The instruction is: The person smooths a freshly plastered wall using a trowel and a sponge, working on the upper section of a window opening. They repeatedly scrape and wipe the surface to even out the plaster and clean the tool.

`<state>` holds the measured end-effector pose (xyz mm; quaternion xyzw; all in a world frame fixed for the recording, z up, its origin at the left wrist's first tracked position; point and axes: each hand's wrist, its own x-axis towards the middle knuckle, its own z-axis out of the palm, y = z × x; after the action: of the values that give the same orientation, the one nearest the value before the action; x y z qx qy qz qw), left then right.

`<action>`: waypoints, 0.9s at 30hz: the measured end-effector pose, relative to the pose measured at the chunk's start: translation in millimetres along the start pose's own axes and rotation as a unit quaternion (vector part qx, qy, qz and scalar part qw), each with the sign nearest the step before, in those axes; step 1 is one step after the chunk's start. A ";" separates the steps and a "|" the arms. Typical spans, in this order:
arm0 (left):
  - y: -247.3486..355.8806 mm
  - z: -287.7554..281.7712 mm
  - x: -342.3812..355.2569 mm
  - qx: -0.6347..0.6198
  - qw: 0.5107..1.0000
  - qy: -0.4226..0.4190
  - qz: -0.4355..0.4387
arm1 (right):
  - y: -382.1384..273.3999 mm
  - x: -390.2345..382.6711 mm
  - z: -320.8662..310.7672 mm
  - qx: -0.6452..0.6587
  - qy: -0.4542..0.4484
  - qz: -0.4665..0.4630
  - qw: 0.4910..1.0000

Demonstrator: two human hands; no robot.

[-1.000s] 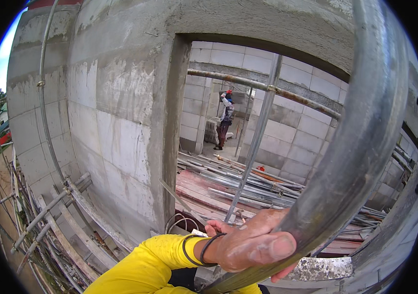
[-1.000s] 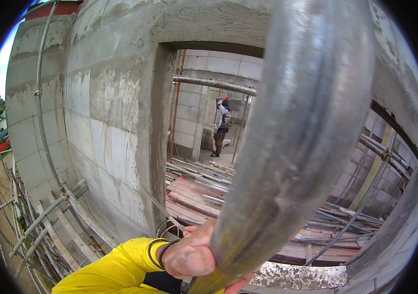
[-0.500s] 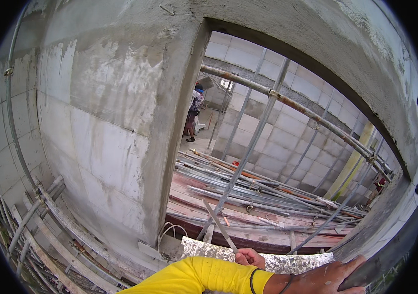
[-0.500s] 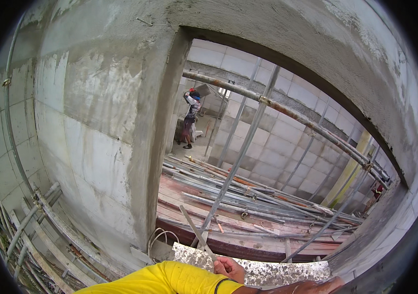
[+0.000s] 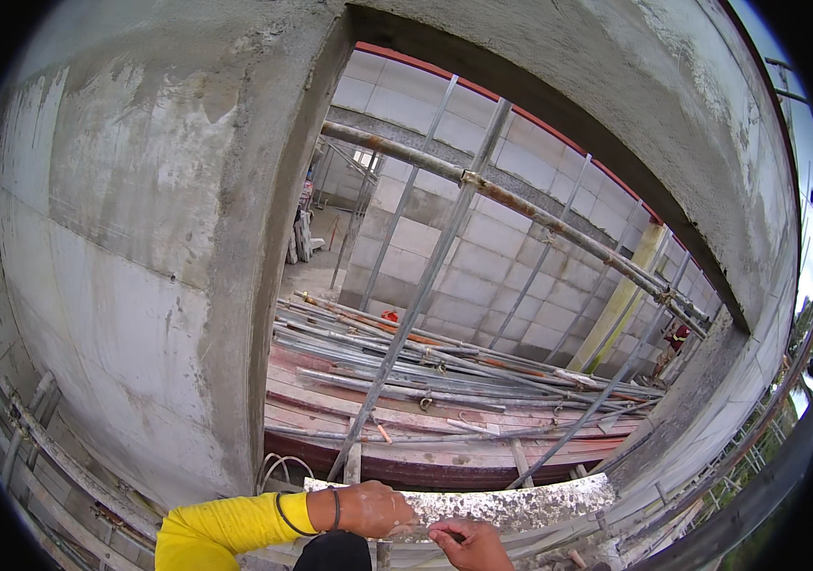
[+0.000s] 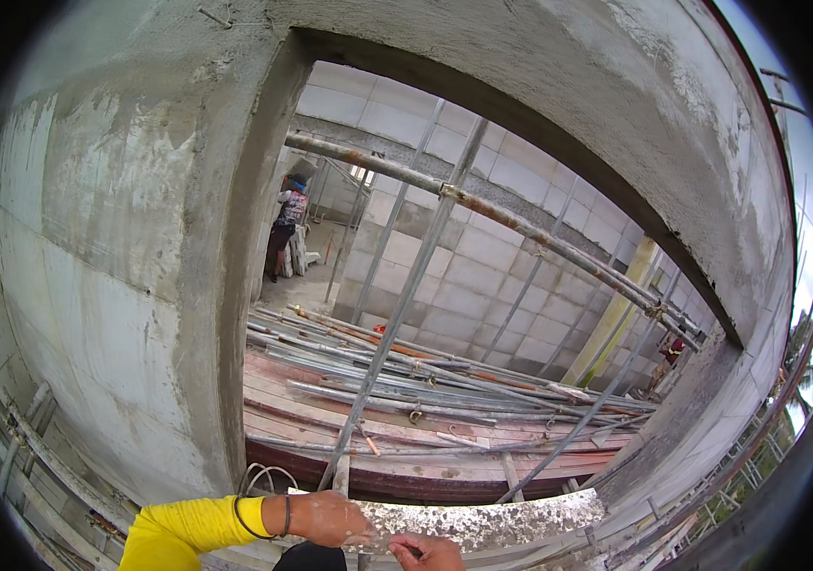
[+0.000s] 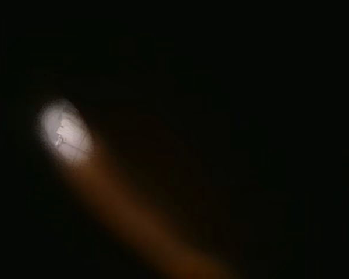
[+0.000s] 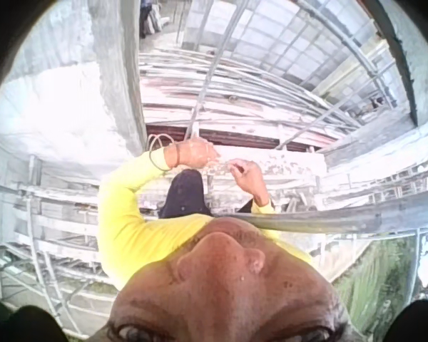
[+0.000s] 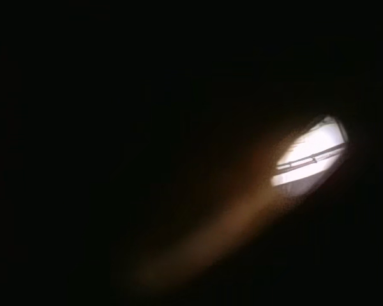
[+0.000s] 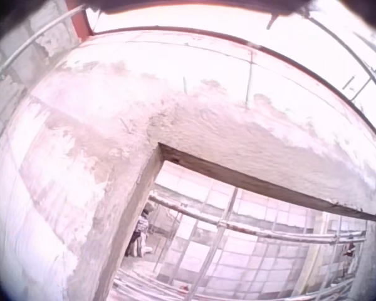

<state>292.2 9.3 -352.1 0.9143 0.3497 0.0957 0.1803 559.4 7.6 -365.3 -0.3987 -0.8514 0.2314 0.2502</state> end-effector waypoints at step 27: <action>-7.8 -172.4 16.7 -0.578 0.620 0.475 0.236 | -91.1 -121.7 -121.2 0.495 0.216 -0.179 0.823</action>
<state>247.9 71.2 -196.3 0.5001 0.0318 0.7382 0.4515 649.8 -117.9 -247.5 -0.1018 -0.6032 0.4805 0.6284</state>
